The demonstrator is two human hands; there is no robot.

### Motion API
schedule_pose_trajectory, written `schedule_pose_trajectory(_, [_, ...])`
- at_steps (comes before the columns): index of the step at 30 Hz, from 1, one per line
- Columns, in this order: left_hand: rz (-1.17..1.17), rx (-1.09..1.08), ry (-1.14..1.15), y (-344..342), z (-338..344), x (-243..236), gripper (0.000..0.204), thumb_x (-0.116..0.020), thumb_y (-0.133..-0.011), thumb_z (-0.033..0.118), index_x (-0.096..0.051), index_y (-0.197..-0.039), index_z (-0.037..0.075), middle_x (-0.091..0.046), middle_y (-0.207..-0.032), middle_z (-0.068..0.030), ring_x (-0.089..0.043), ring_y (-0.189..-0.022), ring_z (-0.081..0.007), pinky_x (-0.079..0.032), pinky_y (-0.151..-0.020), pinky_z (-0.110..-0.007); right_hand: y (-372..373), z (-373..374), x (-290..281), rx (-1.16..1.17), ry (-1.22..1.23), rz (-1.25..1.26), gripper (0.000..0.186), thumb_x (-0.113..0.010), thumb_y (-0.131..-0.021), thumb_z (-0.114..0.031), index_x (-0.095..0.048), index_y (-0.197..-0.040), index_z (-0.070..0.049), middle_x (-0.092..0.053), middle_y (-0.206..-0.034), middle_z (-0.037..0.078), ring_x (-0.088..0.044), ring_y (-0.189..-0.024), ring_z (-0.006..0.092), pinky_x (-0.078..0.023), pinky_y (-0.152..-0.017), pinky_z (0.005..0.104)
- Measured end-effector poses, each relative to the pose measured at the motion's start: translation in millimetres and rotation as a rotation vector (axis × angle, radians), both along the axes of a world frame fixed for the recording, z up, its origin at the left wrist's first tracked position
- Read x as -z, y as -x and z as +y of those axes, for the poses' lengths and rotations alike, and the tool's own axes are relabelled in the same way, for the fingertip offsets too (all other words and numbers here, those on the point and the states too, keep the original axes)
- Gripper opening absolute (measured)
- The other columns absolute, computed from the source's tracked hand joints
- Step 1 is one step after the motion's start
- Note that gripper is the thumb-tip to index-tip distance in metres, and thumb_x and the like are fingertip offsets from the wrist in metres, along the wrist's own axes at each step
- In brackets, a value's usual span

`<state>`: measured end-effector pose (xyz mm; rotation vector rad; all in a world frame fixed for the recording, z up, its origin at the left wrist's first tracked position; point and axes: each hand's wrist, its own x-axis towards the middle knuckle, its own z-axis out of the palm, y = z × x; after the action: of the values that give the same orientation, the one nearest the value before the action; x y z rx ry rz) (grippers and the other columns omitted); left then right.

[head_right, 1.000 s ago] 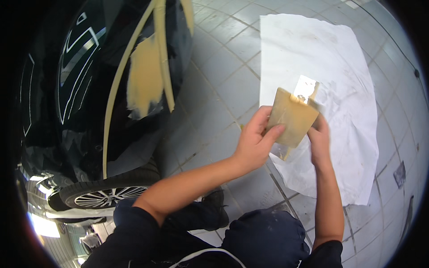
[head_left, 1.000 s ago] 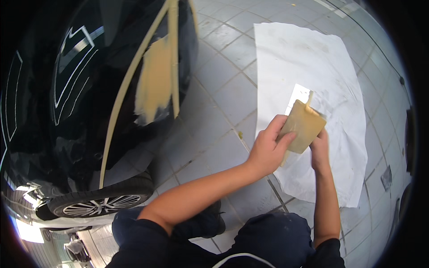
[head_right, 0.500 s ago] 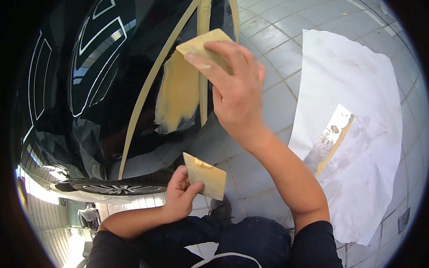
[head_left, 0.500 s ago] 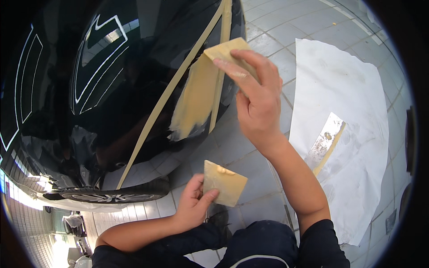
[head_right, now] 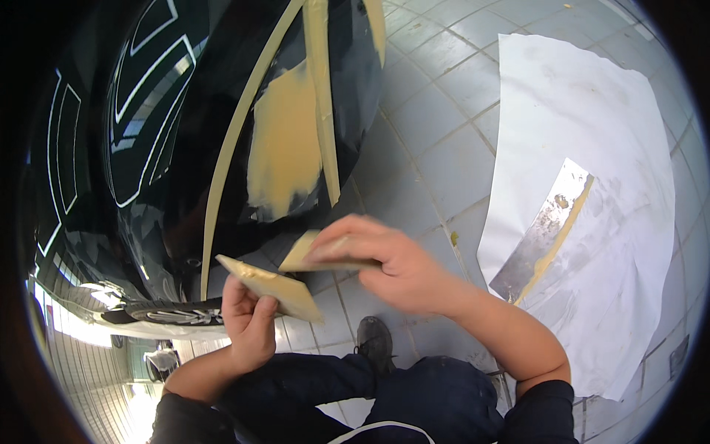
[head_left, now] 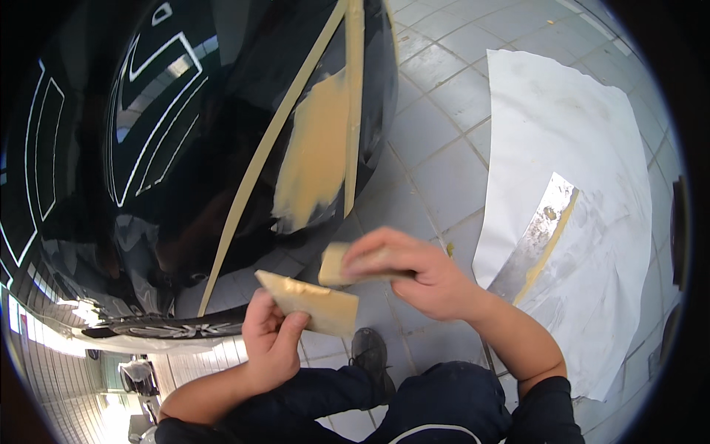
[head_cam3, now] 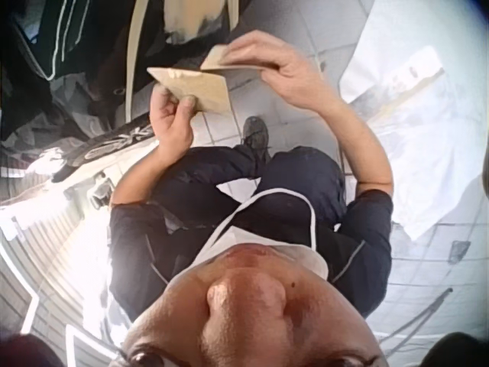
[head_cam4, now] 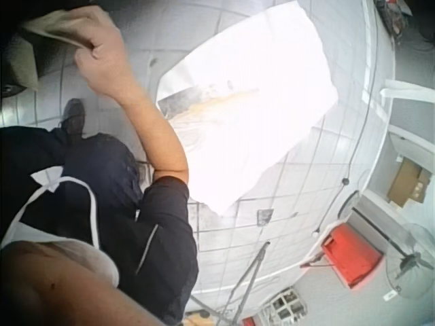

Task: The person kneels beside a black car and uses a metal spreader to apply beige body filler to the rear bumper. They repeatedly scoop filler from a paper sheet and smooth it onto the surface, then switch to a smaller plastic spreader for finer application.

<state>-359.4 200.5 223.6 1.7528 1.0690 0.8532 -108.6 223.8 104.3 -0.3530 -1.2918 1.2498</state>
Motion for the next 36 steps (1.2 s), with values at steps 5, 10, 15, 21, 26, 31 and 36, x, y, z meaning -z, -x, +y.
schedule_pose_trajectory(5, [-0.001,0.126,-0.025,-8,-5,-9,0.041,-0.061,-0.105,0.003,-0.043,-0.142,0.001,-0.066,-0.124,-0.0095,-0.065,-0.109,-0.0139,-0.050,-0.099,-0.030,-24,63,-17,1.127,-0.206,-0.325,0.061,-0.054,-0.075,0.010,-0.073,-0.126,-0.017,-0.063,-0.132,0.009,-0.058,-0.125,0.0357,-0.043,-0.102,0.0462])
schedule_pose_trajectory(10, [0.002,-0.004,0.017,-2,-10,-6,0.034,-0.059,-0.106,0.002,-0.045,-0.137,-0.001,-0.067,-0.123,-0.0107,-0.065,-0.111,-0.0150,-0.050,-0.100,-0.031,-20,99,-53,1.273,-0.192,-0.233,0.061,-0.053,-0.074,0.010,-0.072,-0.127,-0.015,-0.063,-0.131,0.010,-0.055,-0.128,0.0345,-0.043,-0.105,0.0450])
schedule_pose_trajectory(15, [0.012,0.035,-0.018,7,0,-6,0.045,-0.062,-0.107,0.011,-0.041,-0.146,0.002,-0.063,-0.128,-0.0077,-0.060,-0.118,-0.0138,-0.045,-0.106,-0.031,27,17,-58,0.981,-0.225,-0.335,0.058,-0.058,-0.070,0.013,-0.077,-0.119,-0.014,-0.064,-0.127,0.009,-0.054,-0.128,0.0383,-0.043,-0.107,0.0451])
schedule_pose_trajectory(21, [0.107,0.160,-0.151,7,12,-18,0.024,-0.055,-0.109,0.013,-0.039,-0.126,0.006,-0.067,-0.099,-0.0218,-0.071,-0.078,-0.0316,-0.063,-0.074,-0.046,-7,14,-25,0.652,-0.230,-0.329,0.061,-0.048,-0.069,0.012,-0.076,-0.118,-0.011,-0.064,-0.125,0.012,-0.052,-0.126,0.0361,-0.040,-0.114,0.0477])
schedule_pose_trajectory(26, [0.208,0.103,-0.150,11,6,-17,0.026,-0.055,-0.109,0.011,-0.039,-0.129,0.008,-0.068,-0.097,-0.0230,-0.071,-0.083,-0.0318,-0.062,-0.082,-0.047,-25,95,-36,1.421,-0.228,-0.185,0.051,-0.057,-0.073,0.010,-0.073,-0.116,-0.013,-0.066,-0.120,0.007,-0.050,-0.122,0.0375,-0.042,-0.104,0.0470])
schedule_pose_trajectory(31, [0.010,0.075,-0.113,21,0,-11,0.036,-0.061,-0.105,0.002,-0.044,-0.137,0.002,-0.068,-0.120,-0.0130,-0.065,-0.105,-0.0147,-0.053,-0.093,-0.030,47,50,-41,1.414,-0.342,-0.241,0.038,-0.072,-0.077,-0.008,-0.075,-0.113,-0.016,-0.065,-0.122,0.004,-0.053,-0.126,0.0339,-0.042,-0.102,0.0503])
schedule_pose_trajectory(36, [0.075,-0.010,-0.012,18,-1,-10,0.035,-0.059,-0.105,0.001,-0.047,-0.137,-0.001,-0.068,-0.118,-0.0120,-0.066,-0.104,-0.0159,-0.051,-0.096,-0.029,45,-14,11,0.507,-0.070,0.050,0.045,-0.062,-0.072,0.007,-0.074,-0.112,-0.009,-0.065,-0.118,0.007,-0.059,-0.120,0.0302,-0.047,-0.102,0.0467])
